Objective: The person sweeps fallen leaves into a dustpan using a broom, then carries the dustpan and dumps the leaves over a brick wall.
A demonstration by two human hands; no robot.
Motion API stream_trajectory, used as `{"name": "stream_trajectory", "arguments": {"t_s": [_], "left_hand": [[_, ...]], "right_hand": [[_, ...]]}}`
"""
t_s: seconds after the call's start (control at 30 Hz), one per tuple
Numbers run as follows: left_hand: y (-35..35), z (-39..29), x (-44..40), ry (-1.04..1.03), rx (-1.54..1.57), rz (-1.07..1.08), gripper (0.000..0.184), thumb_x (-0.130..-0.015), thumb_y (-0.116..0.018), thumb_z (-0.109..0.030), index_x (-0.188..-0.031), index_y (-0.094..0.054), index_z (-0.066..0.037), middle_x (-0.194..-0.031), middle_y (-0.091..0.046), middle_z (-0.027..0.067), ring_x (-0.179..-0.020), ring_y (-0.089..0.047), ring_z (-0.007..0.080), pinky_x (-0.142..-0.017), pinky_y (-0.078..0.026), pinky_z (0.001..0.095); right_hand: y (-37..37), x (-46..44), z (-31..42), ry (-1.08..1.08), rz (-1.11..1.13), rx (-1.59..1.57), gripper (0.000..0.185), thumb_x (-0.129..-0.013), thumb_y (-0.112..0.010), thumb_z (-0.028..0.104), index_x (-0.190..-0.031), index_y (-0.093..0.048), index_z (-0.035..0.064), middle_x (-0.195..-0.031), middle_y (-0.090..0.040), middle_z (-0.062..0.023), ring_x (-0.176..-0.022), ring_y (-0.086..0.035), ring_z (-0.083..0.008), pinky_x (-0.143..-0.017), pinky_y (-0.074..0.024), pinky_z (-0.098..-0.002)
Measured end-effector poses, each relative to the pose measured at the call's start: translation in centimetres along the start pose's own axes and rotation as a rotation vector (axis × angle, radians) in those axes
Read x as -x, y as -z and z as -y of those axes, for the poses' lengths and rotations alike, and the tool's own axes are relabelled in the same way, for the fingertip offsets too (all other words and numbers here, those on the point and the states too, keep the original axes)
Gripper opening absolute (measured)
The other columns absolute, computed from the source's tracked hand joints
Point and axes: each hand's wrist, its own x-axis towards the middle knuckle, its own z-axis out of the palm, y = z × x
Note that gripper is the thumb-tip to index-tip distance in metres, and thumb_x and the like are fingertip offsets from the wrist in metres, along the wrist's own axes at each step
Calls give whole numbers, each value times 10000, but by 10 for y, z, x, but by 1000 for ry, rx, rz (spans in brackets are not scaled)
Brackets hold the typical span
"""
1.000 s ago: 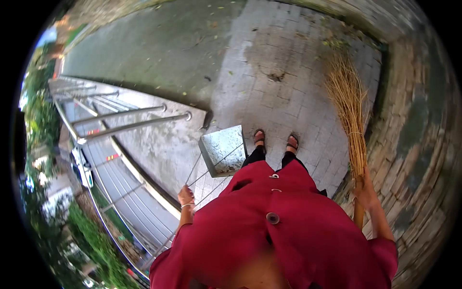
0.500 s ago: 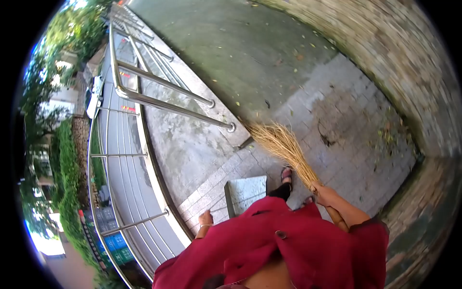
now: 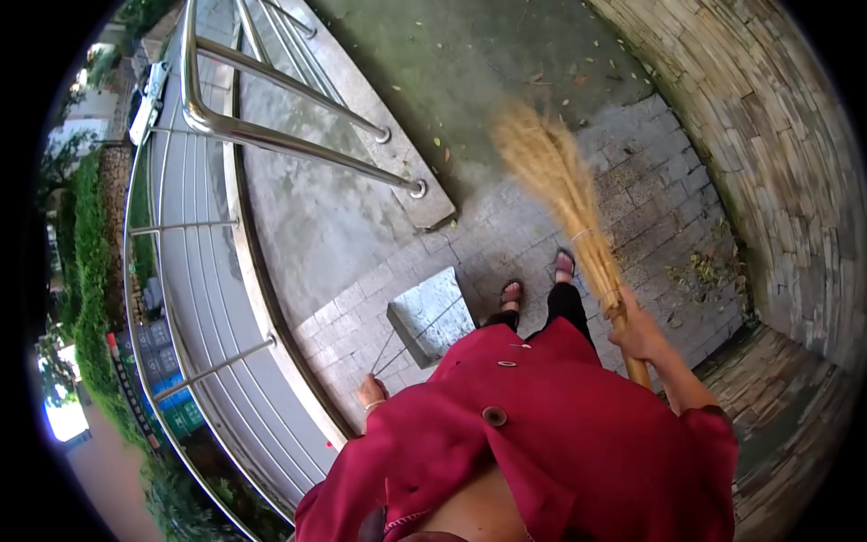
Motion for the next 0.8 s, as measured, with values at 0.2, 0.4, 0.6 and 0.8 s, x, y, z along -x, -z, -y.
{"name": "stream_trajectory", "arguments": {"t_s": [0.2,0.4,0.6,0.8], "left_hand": [[-5,-4,26,126,160,-171,345,-751,-454,-290,-494,-416,-63,-390,-378,40,-293,-343,145,-290,-263,271],[-21,-66,87,119,168,-349,347,-738,-444,-275,-481,-410,-45,-383,-360,48,-290,-341,142,-286,-250,266],[-60,-122,113,104,156,-401,337,-729,-447,-262,-479,-422,-37,-380,-361,44,-284,-342,143,-282,-247,262],[-119,-155,123,54,110,-351,348,-733,-468,-276,-473,-430,-47,-380,-379,41,-295,-354,140,-293,-268,272]], "right_hand": [[-10,-135,0,312,203,192,835,-545,-642,69,-1269,-226,71,-990,-529,-183,-863,-537,-273,-730,-436,-325],[74,-182,-20,266,-168,-38,780,-575,-628,60,-1253,-242,77,-1063,-497,-183,-942,-515,-293,-787,-423,-335],[126,-150,26,155,-54,-70,835,-581,-613,86,-1292,-175,84,-1083,-487,-202,-953,-511,-307,-786,-419,-340],[107,-244,32,448,49,-85,802,-526,-646,128,-1247,-303,55,-1079,-502,-192,-990,-500,-285,-814,-405,-314]]}}
